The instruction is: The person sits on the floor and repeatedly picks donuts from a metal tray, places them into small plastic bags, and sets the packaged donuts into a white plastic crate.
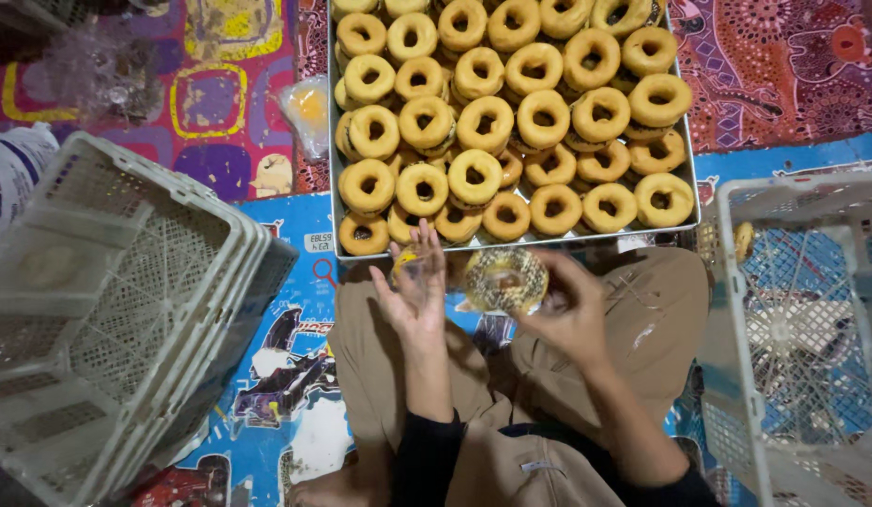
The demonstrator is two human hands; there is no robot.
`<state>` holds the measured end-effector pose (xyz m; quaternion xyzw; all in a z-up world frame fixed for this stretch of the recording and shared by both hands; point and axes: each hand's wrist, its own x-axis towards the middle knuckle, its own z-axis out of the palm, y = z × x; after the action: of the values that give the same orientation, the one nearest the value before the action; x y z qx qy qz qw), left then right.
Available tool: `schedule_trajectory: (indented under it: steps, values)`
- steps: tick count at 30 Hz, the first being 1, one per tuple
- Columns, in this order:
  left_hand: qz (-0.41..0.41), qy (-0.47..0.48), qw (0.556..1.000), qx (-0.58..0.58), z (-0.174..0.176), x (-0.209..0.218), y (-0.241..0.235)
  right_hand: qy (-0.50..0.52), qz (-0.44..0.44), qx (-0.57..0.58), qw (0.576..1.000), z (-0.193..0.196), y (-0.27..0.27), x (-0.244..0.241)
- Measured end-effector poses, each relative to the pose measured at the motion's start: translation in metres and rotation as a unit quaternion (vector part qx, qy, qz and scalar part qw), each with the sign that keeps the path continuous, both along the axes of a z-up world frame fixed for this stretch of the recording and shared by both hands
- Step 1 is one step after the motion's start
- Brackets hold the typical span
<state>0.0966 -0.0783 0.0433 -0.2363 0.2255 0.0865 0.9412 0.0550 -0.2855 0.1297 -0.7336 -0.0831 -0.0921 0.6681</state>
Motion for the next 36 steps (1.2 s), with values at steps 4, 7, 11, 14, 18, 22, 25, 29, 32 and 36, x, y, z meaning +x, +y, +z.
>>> schedule_trajectory:
  steps: [4,7,11,14,18,22,25,29,32,36]
  values:
    - [0.001,-0.096,0.983,0.157,0.004,-0.017,-0.035,0.031,-0.044,-0.177,0.983,0.018,0.025,-0.028]
    - [-0.006,-0.186,0.962,0.202,0.014,-0.026,-0.054,-0.036,-0.063,-0.26,0.963,0.032,0.044,-0.015]
    - [-0.018,-0.118,0.944,0.309,0.033,-0.028,-0.046,-0.094,-0.016,-0.311,0.945,0.045,0.054,-0.001]
    - [0.014,-0.179,0.952,0.248,0.052,-0.026,-0.031,-0.094,0.081,-0.295,0.947,0.05,0.05,0.004]
    - [0.017,-0.254,0.921,0.295,0.072,-0.039,-0.038,-0.125,0.07,-0.25,0.957,0.047,0.048,0.0]
    - [-0.043,-0.264,0.897,0.353,0.087,-0.053,-0.058,-0.202,-0.031,-0.264,0.943,0.043,0.052,-0.005]
    - [-0.05,-0.25,0.899,0.356,0.094,-0.058,-0.056,-0.221,-0.036,-0.258,0.94,0.04,0.048,-0.006]
    - [-0.137,-0.228,0.894,0.36,0.091,-0.055,-0.043,-0.427,-0.056,-0.228,0.873,0.037,0.03,0.0]
    - [-0.236,-0.184,0.847,0.438,0.074,-0.062,-0.04,-0.497,0.003,-0.277,0.822,0.031,0.018,-0.009]
    - [-0.157,-0.047,0.67,0.724,0.054,-0.067,-0.03,-0.215,0.132,-0.229,0.94,0.041,0.005,-0.013]
